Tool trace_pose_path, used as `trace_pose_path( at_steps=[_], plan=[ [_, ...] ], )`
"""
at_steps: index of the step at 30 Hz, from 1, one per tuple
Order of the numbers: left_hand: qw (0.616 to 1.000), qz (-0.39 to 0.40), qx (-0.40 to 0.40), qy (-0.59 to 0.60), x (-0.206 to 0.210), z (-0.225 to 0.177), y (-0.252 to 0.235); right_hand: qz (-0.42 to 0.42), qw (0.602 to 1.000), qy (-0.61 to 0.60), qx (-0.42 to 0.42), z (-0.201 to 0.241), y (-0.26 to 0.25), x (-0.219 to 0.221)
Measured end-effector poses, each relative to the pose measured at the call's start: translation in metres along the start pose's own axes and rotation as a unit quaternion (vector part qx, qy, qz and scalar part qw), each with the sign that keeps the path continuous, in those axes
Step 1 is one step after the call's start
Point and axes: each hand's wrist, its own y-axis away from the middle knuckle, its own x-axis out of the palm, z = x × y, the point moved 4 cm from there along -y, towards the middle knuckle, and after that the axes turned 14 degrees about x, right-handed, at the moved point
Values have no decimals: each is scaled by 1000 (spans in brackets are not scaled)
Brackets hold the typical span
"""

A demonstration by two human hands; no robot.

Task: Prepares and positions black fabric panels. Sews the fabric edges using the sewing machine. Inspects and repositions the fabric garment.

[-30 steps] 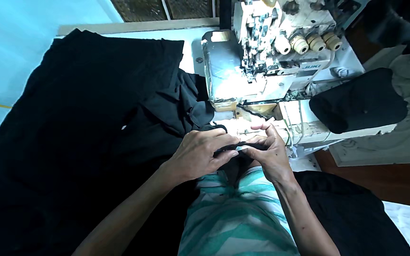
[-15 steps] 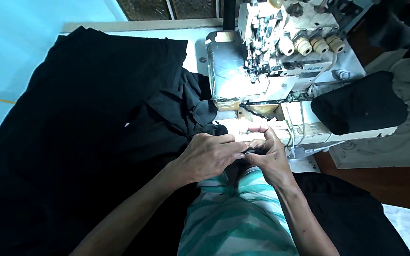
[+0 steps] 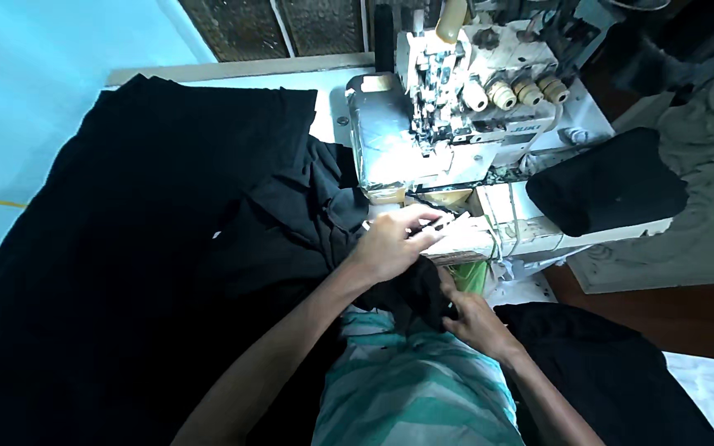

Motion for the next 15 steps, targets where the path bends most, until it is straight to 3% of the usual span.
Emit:
trace_pose_path(
  at_steps=[3, 5, 11, 15],
  plan=[
    [988, 147, -37, 15, 54, 3, -36, 10, 998, -53, -44, -16, 10, 7],
    [983, 177, -47, 0, 88, 2, -61, 20, 988, -136, -69, -18, 18, 4],
    [984, 142, -106, 28, 132, 8, -114, -9, 938, -339, -76, -30, 29, -18],
    [987, 100, -87, 91, 130, 4, -101, 67, 933, -353, 28, -42, 24, 9]
  ],
)
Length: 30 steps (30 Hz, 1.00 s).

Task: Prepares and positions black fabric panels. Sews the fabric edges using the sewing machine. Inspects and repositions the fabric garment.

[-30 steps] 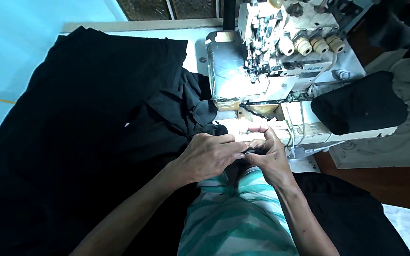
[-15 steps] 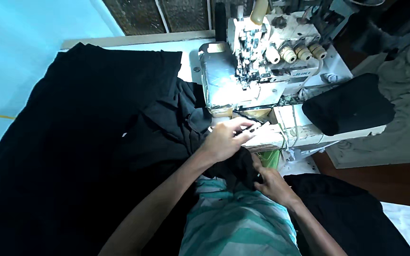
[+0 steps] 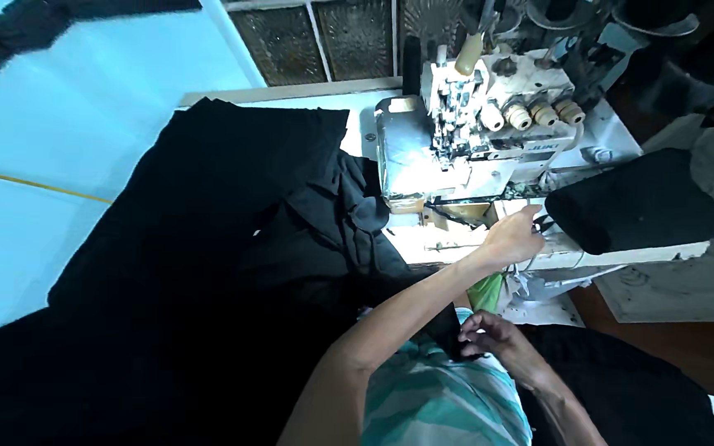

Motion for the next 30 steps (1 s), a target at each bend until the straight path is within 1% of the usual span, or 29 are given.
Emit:
trace_pose_path(
  at_steps=[2, 3, 5, 7, 8, 9, 10, 12, 13, 14, 16, 18, 19, 21, 23, 25, 26, 27, 28, 29, 30],
  plan=[
    [1000, -9, 24, 14, -7, -5, 19, 40, 996, 5, 82, -29, -7, 21],
    [999, -26, 47, 5, -14, -9, 31, 55, 993, 15, 101, -46, -11, 31],
    [991, -79, 105, -37, -39, -16, 62, 55, 991, 48, 116, -73, -17, 45],
    [975, -126, 149, -110, -76, -21, 97, 27, 989, 93, 116, -79, -20, 47],
    [963, -156, 159, -153, -98, -17, 112, 4, 986, 127, 108, -73, -21, 44],
    [951, -188, 151, -192, -121, -11, 124, -27, 982, 167, 88, -63, -21, 41],
    [940, -208, 134, -235, -145, -4, 136, -65, 977, 198, 51, -47, -19, 39],
    [912, -218, 104, -333, -189, 7, 158, -140, 962, 226, -58, -6, -13, 40],
    [894, -217, 102, -378, -206, 13, 166, -171, 951, 227, -120, 15, -11, 43],
    [880, -207, 109, -413, -219, 20, 173, -192, 938, 229, -173, 36, -11, 47],
    [872, -159, 106, -450, -231, 30, 180, -213, 917, 241, -236, 73, -16, 58],
    [876, -108, 86, -463, -229, 37, 179, -233, 900, 269, -253, 98, -30, 71],
    [875, -90, 82, -469, -226, 41, 177, -236, 895, 287, -246, 105, -40, 77],
    [871, -85, 91, -475, -222, 52, 173, -232, 889, 316, -235, 110, -59, 86],
    [867, -97, 100, -479, -223, 60, 171, -230, 883, 330, -241, 110, -67, 89],
    [879, -114, 101, -451, -228, 61, 173, -205, 898, 304, -242, 113, -63, 85],
    [897, -125, 90, -413, -230, 60, 175, -181, 918, 266, -230, 114, -60, 79],
    [922, -147, 70, -351, -232, 61, 175, -144, 949, 200, -195, 116, -58, 72],
    [943, -184, 44, -273, -235, 59, 176, -104, 976, 108, -157, 118, -56, 65],
    [950, -238, 20, -200, -237, 55, 178, -73, 989, 14, -132, 122, -54, 57],
    [947, -290, 6, -139, -240, 51, 178, -60, 989, -62, -120, 128, -52, 48]
  ],
)
